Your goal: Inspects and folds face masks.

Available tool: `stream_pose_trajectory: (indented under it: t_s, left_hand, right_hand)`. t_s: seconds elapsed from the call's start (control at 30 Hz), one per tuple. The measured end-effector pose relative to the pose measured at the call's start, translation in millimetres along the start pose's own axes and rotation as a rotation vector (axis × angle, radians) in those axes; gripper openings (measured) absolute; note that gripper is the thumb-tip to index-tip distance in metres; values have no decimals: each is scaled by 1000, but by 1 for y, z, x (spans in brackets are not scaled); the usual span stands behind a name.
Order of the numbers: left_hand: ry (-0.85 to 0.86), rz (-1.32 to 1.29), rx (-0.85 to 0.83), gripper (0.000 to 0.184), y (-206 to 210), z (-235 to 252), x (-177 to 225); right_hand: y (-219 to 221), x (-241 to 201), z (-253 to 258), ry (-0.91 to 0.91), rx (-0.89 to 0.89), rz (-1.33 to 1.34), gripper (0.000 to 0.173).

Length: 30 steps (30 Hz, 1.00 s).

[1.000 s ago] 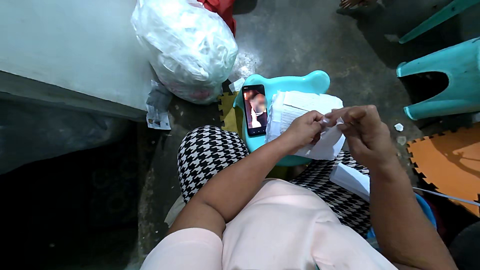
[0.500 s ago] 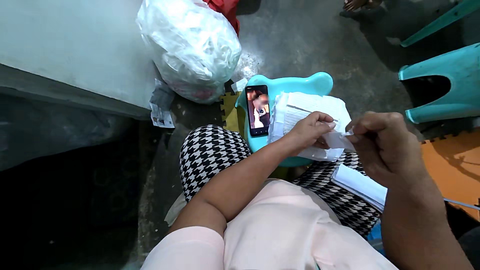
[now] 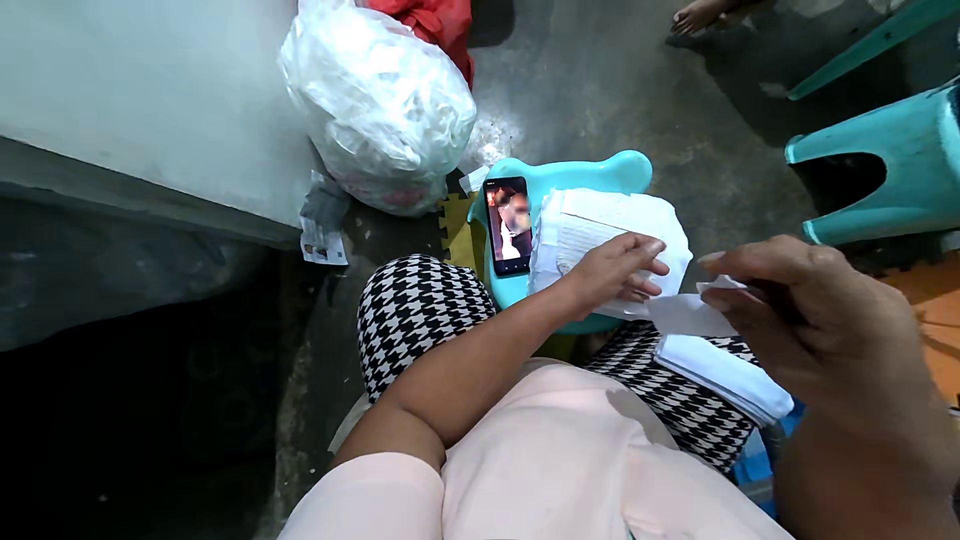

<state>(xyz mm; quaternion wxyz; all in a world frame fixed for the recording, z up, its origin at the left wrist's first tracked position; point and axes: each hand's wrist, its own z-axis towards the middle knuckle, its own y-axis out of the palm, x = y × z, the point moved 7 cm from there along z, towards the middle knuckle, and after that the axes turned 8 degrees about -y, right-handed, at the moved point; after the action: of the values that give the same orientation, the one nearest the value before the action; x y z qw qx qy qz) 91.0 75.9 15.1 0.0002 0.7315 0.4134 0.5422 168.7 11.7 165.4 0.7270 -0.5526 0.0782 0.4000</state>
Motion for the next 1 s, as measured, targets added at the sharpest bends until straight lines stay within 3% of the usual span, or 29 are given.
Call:
stream_pose_trajectory:
  t_s: [0.1,0.17,0.23,0.37,0.5,0.8,1.0]
  left_hand:
    - [376,45,-121,52,12,-20,30]
    - [468,25,-219,49,21,-28,42]
    - [437,-19,-286,35,28,-31,46]
    - [369,-78,-336,37,33,-29,46]
    - [376,-17,-312,18,32,-31,51]
    - [250,78,-418,14,29,-34,41]
    - [331,152,-270,11,15,-34,34]
  right_hand:
    - [0,6,1,11,-10,-79,24]
    - [-2,10,2,21,18,-95,25]
    - [-5,14,3,44,52,-66,24]
    - [-11,18,8,50,114,-46,26]
    - [-16,25,15,68,170,-61,27]
    - [-23,41,15,98,285,-40,26]
    - [-28,54,2,151,363,47,24]
